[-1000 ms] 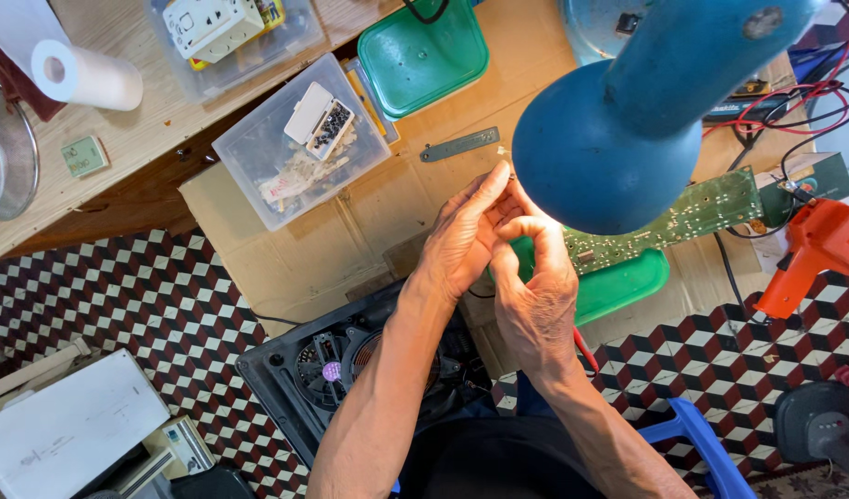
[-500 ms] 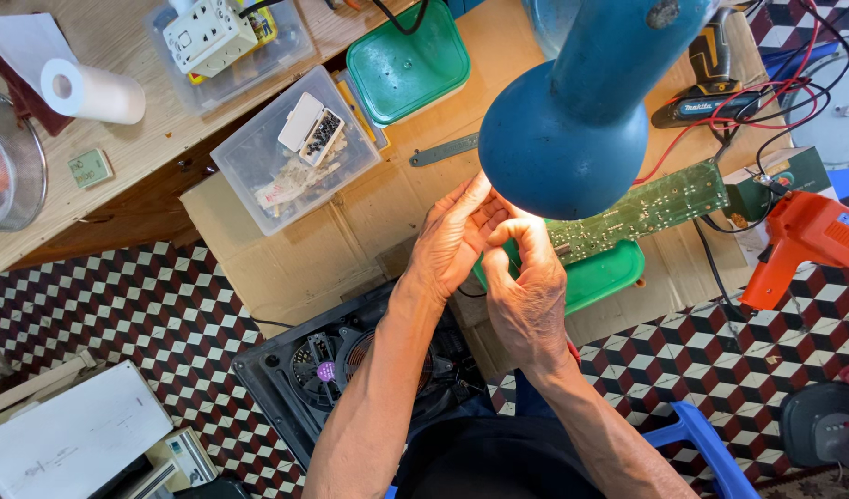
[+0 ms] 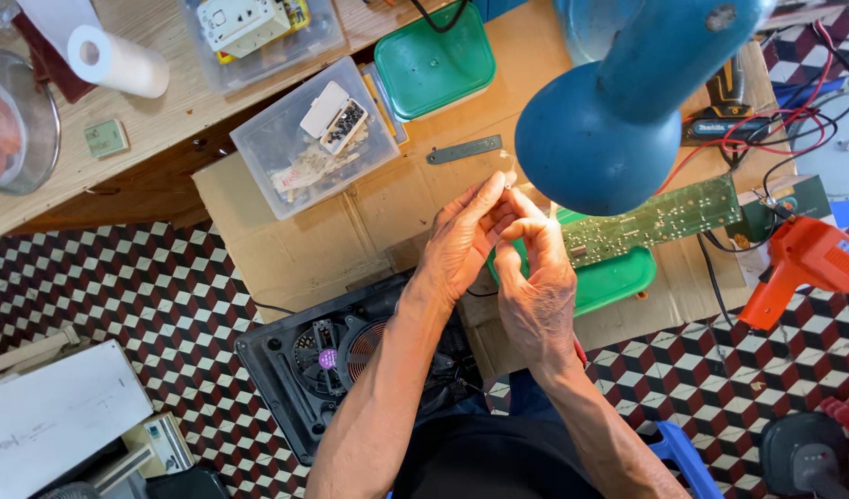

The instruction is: The person works on a disassembled fan motor, using a multimeter to test wires and a circuit board. They strip wire ends with pliers, select small components from a container, and connect wires to the motor assembly.

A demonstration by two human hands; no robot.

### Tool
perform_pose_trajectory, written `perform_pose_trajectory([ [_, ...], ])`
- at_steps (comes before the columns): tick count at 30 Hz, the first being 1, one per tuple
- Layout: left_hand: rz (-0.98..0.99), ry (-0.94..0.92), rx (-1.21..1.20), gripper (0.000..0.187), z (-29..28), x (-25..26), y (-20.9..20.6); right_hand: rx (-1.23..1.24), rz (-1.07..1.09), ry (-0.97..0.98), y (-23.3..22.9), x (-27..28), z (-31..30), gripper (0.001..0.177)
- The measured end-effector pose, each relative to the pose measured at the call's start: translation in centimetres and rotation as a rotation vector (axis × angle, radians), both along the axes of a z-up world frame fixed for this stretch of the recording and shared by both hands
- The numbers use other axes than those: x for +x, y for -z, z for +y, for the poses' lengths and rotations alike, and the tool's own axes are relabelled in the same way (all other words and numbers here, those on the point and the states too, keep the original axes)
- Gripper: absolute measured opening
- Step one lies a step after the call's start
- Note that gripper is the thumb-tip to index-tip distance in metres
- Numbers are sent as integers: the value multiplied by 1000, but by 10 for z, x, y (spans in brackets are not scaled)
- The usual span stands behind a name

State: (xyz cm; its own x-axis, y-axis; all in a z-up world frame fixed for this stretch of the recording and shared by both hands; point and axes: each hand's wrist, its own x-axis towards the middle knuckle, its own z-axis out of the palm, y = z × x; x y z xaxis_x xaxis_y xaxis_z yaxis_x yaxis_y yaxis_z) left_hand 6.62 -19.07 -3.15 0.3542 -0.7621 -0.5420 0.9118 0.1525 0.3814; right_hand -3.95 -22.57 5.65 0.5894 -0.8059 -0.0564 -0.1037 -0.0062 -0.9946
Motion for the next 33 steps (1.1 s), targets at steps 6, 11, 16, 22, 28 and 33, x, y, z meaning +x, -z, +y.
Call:
perform_pose_trajectory([
  [6,30,-168,158,27,84,-17,-7,-239,220,-102,4,11,27,38],
  [11,33,-293,298,31,145,-24,-18,-98,236,-308,20,23,73,22],
  [16,-100,-300,430,37,179,-22,-16,-173,303,-416,28,32,100,18],
  [22,-678,-255,847,42,247,-1,-26,181,469,-206,73,17,118,21],
  [28,-950,-467,1379,52,390,4,-15,373,510,-118,181,-53,110,29],
  [33,-398,-82,1447,58,440,-15,28,542,537,-171,210,-71,119,29],
])
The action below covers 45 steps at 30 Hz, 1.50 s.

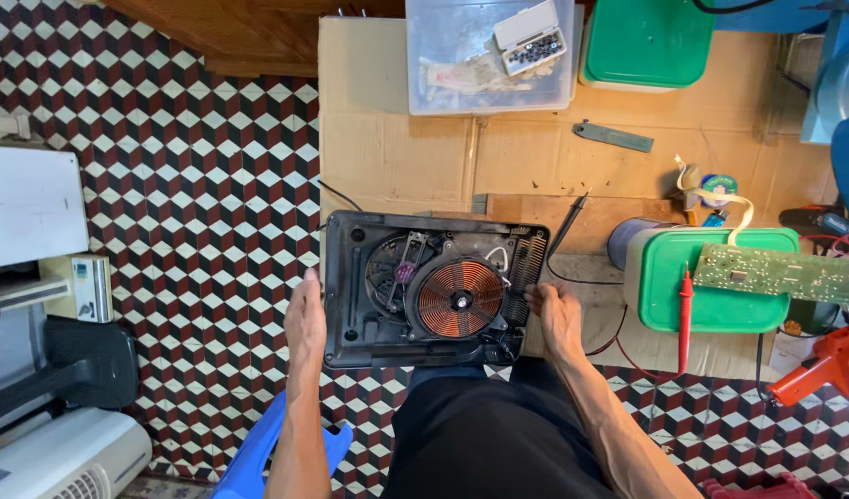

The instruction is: The person works on a disassembled fan motor, using a multimeter to test wires and a circuit board. They strip wire ends with pliers, select small components from a container, and connect wires to the motor assembly.

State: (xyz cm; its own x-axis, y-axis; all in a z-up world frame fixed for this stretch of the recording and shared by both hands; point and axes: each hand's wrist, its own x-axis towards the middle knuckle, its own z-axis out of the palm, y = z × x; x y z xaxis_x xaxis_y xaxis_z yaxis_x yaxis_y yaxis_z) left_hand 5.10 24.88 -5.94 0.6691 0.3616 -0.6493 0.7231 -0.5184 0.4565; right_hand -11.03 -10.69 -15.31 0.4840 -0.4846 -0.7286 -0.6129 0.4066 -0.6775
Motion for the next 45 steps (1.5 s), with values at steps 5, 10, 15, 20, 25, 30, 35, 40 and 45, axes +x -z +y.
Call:
perform_pose_trajectory([
  [5,-202,-17,-120,64,6,-22,6,-341,145,-108,18,-17,-6,30],
  [10,-26,13,-68,68,-5,-24,-1,-13,68,58,72,-31,-7,26],
  [15,1,37,-34,76,-14,-23,-8,-33,162,91,47,-19,-5,22],
  [20,5,18,57,83,1,12,-39,2,-7,117,-21,38,10,18],
  [25,-94,24,112,84,28,91,-65,117,-145,88,-68,126,34,18],
  [30,-73,-91,2,86,35,159,-68,115,-196,58,-91,200,38,17],
  [35,-409,-74,-262,55,23,216,-25,123,-351,92,-90,271,18,11],
  [40,-465,-8,-260,66,19,267,-2,72,-469,24,-113,296,11,9],
  [45,-357,38,-105,53,44,249,-8,78,-351,-72,-108,277,28,9],
])
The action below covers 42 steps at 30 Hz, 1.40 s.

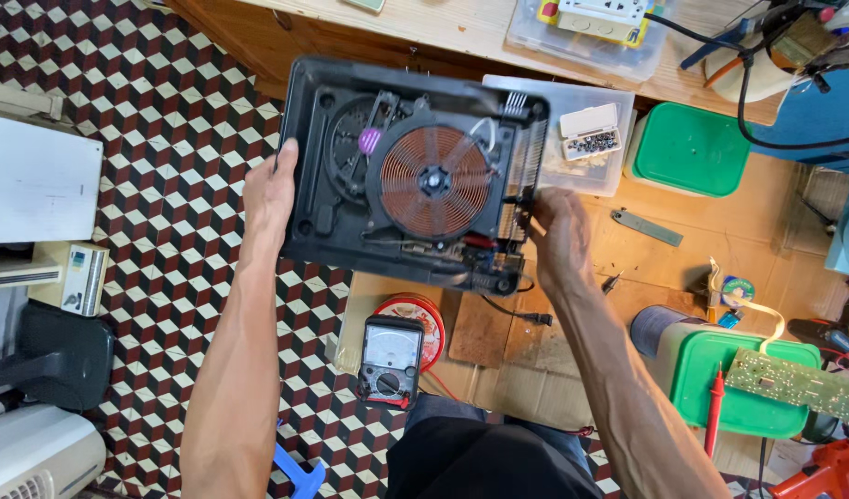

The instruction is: The person works on a disassembled fan motor, using a multimeter to test wires and a circuit board. They strip wire ends with pliers, select small components from a container, and connect wires to the motor assembly.

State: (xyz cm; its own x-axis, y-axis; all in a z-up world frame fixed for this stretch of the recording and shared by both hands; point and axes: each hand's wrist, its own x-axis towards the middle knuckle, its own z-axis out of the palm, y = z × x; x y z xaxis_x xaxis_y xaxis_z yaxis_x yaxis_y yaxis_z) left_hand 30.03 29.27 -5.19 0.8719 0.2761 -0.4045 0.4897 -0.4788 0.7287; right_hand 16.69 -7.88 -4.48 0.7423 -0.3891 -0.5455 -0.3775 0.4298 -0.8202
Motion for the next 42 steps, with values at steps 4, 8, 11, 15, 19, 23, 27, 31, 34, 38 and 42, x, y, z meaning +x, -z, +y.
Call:
perform_pose_trajectory([
  [4,204,-48,183,63,35,-37,8,50,116,-16,33,-45,44,12],
  [8,328,-49,199,71,50,-66,33,162,229,0,77,-82,65,14],
  [11,323,-12,154,68,40,-70,56,140,249,26,101,-98,60,16],
  [15,334,95,86,66,5,-63,83,79,251,106,113,-107,31,16],
  [19,357,170,12,71,-35,-58,104,58,353,207,117,-116,-1,15],
  [23,325,164,-90,83,-53,-68,110,5,238,263,124,-120,-22,16],
  [27,260,173,46,81,-60,-81,126,13,186,258,122,-116,-32,17],
  [31,199,193,128,76,-62,-86,131,-65,164,152,122,-123,-35,20],
  [34,-166,253,289,66,-77,-87,109,-230,143,125,112,-146,-25,20],
  [38,-427,263,75,43,-128,-132,45,35,187,124,41,-172,-15,22],
  [42,-22,456,-635,38,-219,-217,-14,338,124,108,-33,-193,-21,22],
])
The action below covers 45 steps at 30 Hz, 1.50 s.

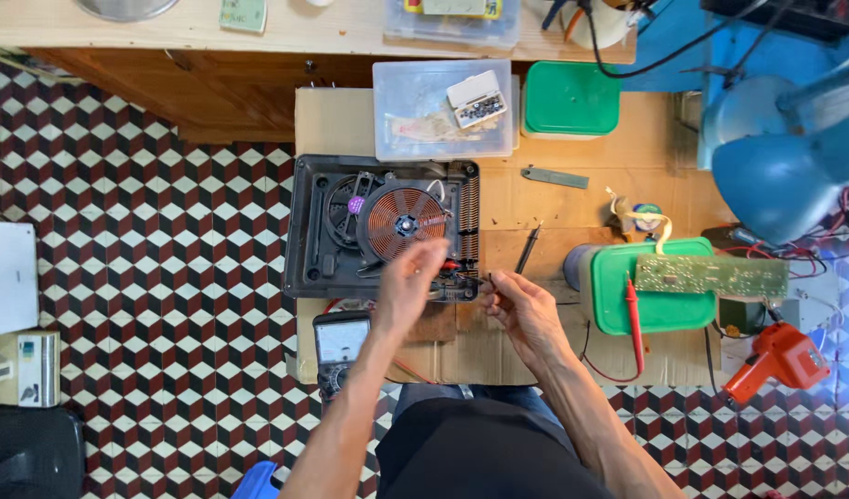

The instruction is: The person works on a disassembled fan motor, using a multimeter to test wires and a circuit board. They strip wire ends with pliers, select small components from a container, and connect wires to the motor assembly.

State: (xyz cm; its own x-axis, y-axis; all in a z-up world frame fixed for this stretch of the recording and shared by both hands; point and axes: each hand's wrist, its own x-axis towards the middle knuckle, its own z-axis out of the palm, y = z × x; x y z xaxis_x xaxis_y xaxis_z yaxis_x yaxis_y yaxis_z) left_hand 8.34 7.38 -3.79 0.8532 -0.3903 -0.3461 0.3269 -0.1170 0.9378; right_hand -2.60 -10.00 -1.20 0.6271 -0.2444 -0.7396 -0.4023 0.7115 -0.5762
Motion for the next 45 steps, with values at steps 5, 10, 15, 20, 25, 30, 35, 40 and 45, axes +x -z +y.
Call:
perform_pose_trajectory([
  [5,145,106,-122,36,-57,-86,-44,131,-167,11,-28,-45,-21,25],
  [10,150,21,-278,33,-77,-127,-74,87,-246,5,-40,-86,-40,25],
  [15,169,-64,-193,31,-93,-157,-85,-199,-240,-34,-63,-113,-45,29],
  [20,233,-152,-370,31,-93,-183,-65,-882,-124,-33,-89,-155,-68,25],
  [25,272,-290,-343,31,-58,-223,-41,-1619,-28,-283,-62,-155,-112,22],
  [30,510,-488,-558,29,-23,-256,-47,-1800,-121,-384,-32,-154,-125,26],
  [35,487,-468,-692,32,-7,-256,-79,-1562,-167,-431,-52,-160,-103,27],
  [40,462,-375,-708,34,0,-233,-106,-969,49,-602,-7,-156,-48,32],
  [45,514,-333,-719,29,6,-206,-114,-1189,142,-468,116,-97,-49,40],
])
